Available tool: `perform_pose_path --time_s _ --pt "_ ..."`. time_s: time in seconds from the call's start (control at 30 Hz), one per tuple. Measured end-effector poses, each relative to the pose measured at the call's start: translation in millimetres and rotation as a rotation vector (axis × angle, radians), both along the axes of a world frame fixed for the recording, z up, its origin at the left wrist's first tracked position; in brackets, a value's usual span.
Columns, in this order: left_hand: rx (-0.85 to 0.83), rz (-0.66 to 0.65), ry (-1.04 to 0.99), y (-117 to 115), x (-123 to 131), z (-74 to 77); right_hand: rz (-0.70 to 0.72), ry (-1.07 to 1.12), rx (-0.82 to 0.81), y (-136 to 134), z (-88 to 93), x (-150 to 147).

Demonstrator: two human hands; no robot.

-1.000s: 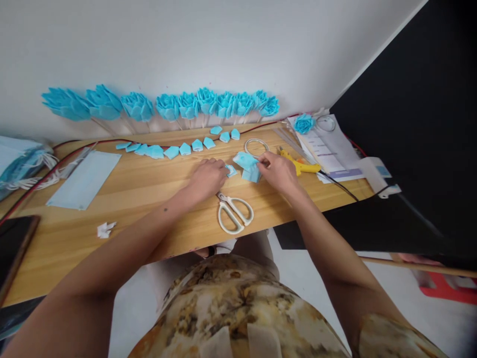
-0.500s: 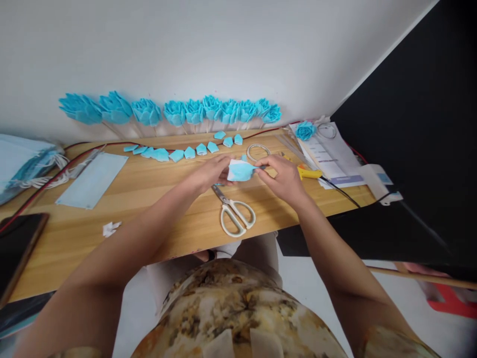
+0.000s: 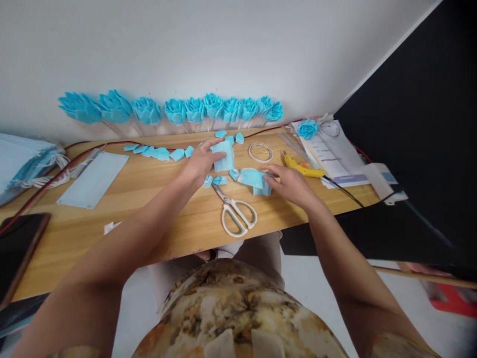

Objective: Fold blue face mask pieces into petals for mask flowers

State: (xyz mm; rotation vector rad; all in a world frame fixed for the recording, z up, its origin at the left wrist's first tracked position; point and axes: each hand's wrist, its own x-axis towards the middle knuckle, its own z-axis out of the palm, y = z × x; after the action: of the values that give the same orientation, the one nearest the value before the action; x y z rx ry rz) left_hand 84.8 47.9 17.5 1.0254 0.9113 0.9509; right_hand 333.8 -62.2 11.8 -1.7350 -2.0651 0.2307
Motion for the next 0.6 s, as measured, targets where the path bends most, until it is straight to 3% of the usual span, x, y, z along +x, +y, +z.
perform_pose_path --time_s 0.07,0.17,0.23,0.43,0.6 --pt "0.016 -0.006 0.038 -5.7 -4.7 1.4 -0.036 -0.053 -0.008 4.6 -1.4 1.5" --pt "0.078 -0.006 0.089 -16.9 -8.6 5.9 -0.016 0.023 0.118 13.8 1.9 -11.8" --pt "0.137 -0.013 0.101 -24.2 -9.8 9.1 -0.003 0.217 0.131 20.0 5.4 -29.4" --pt "0.238 -0.056 0.100 -39.7 -14.7 15.3 0.101 1.103 -0.243 36.1 8.5 -82.0" --pt "0.213 -0.043 0.100 -44.8 -29.3 21.7 0.076 1.381 -0.280 44.5 11.6 -90.2"
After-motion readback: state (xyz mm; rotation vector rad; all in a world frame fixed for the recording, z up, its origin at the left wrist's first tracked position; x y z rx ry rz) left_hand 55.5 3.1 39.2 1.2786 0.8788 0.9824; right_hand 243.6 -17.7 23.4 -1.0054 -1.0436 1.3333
